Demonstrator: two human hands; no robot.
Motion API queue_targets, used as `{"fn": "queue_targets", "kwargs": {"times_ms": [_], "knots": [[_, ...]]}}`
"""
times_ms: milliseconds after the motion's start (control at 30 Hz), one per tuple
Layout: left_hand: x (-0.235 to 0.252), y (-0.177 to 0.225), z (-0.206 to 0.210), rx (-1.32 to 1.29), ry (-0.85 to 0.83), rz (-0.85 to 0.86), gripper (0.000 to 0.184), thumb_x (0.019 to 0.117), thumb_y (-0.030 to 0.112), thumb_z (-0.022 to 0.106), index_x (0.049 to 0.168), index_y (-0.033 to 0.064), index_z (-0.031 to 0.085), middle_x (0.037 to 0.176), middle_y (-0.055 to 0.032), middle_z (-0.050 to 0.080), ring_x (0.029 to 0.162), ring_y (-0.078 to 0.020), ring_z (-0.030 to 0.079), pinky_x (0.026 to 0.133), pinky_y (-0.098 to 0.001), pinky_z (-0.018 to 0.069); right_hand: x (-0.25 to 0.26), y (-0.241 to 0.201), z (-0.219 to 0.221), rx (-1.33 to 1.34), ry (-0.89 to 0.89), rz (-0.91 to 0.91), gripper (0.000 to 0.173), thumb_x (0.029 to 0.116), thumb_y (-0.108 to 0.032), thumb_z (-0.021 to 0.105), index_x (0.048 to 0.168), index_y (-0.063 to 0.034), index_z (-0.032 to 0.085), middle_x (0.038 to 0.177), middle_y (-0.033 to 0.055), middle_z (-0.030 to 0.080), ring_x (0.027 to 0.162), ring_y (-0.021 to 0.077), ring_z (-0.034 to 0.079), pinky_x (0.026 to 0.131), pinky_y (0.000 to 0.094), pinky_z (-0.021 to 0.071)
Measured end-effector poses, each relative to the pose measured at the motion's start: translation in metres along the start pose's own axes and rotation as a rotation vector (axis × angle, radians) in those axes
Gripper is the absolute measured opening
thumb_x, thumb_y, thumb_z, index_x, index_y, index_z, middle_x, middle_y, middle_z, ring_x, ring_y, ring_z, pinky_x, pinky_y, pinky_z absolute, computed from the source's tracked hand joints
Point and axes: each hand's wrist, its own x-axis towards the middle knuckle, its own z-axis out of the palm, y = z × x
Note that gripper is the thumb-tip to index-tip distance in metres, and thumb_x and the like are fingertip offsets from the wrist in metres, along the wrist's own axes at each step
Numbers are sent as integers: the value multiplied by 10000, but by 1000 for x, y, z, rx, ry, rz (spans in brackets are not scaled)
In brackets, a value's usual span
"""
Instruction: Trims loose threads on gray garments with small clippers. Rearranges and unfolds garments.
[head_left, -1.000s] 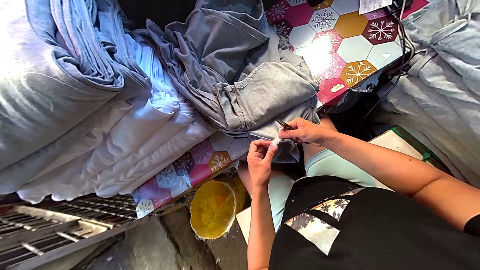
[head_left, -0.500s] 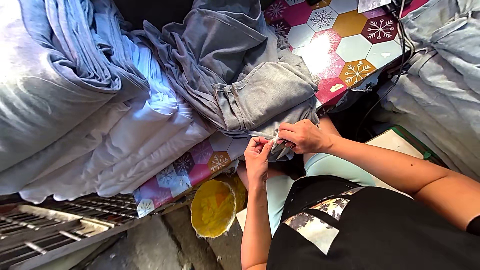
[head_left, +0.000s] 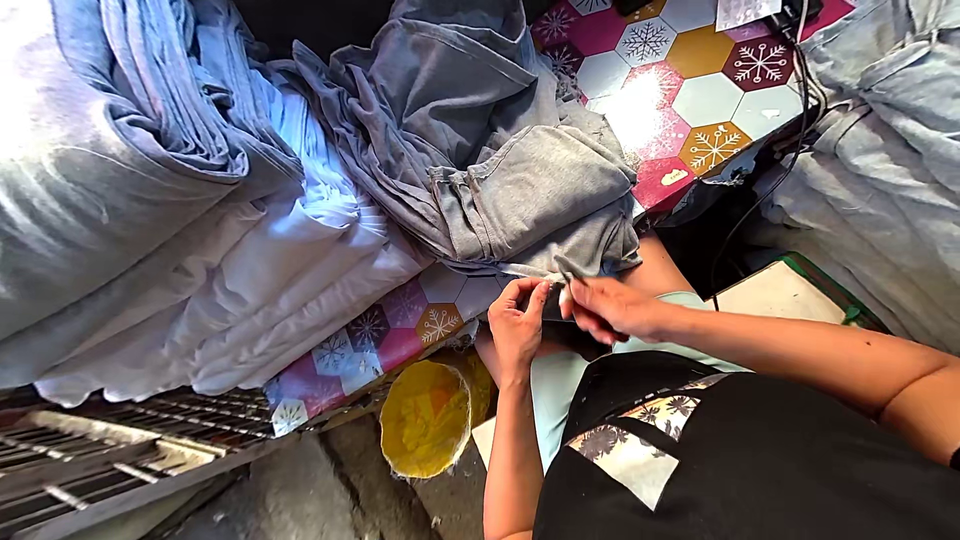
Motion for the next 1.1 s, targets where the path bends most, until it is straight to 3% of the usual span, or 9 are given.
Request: {"fn": "queue_targets", "kwargs": {"times_ms": [67, 167, 267, 400, 567, 833, 1100], "knots": [[0, 1, 0, 5, 13, -26, 35, 952, 41, 680, 974, 50, 706, 797, 46, 695, 693, 13, 626, 669, -176, 538, -7, 19, -2, -168, 8, -72, 440, 1120, -390, 304, 1100, -79, 614, 631, -112, 446, 495, -31, 392, 485, 150, 353], [-1, 0, 0, 17, 26, -41, 37, 970, 47, 660, 975, 59, 694, 771, 64, 672, 668, 25, 598, 644, -163, 513, -3, 28, -16, -526, 216, -272, 405, 1095, -344, 341, 1054, -58, 624, 658, -64, 454, 577, 22, 443, 569, 232, 402], [-1, -1, 0, 39, 20, -5, 36, 996, 57, 627, 1007, 57, 661, 788, 59, 662, 685, 23, 603, 658, -165, 517, 5, 20, -30, -876, 324, -424, 381, 1056, -388, 463, 971, -68, 650, 678, 16, 551, 611, 146, 558, 564, 369, 462], [0, 2, 0, 164, 7, 79, 60, 1028, 95, 585, 1055, 53, 618, 799, 58, 663, 697, 46, 605, 670, -152, 513, 11, 13, -35, -1169, 285, -591, 424, 1015, -445, 558, 971, -53, 714, 781, 71, 665, 619, 207, 643, 517, 402, 506], [0, 0, 3, 239, 11, 136, 87, 1033, 110, 575, 1048, 44, 629, 750, 47, 638, 672, 34, 589, 650, -164, 494, 13, 9, -30, -1179, 283, -511, 416, 1015, -440, 571, 961, -62, 737, 792, 79, 683, 674, 232, 674, 563, 434, 526], [1, 0, 4, 244, 19, 127, 78, 1035, 114, 576, 1051, 54, 623, 726, 50, 622, 631, 31, 564, 618, -165, 477, 21, 23, -30, -1110, 366, -597, 387, 994, -410, 599, 871, -70, 738, 718, 52, 660, 627, 200, 649, 525, 406, 498], [2, 0, 6, 234, 12, 89, 71, 1034, 115, 581, 1050, 63, 626, 725, 55, 620, 620, 31, 553, 607, -162, 470, 21, 29, -29, -1069, 394, -589, 371, 990, -391, 612, 860, -65, 733, 710, 56, 658, 633, 198, 653, 533, 407, 501]]}}
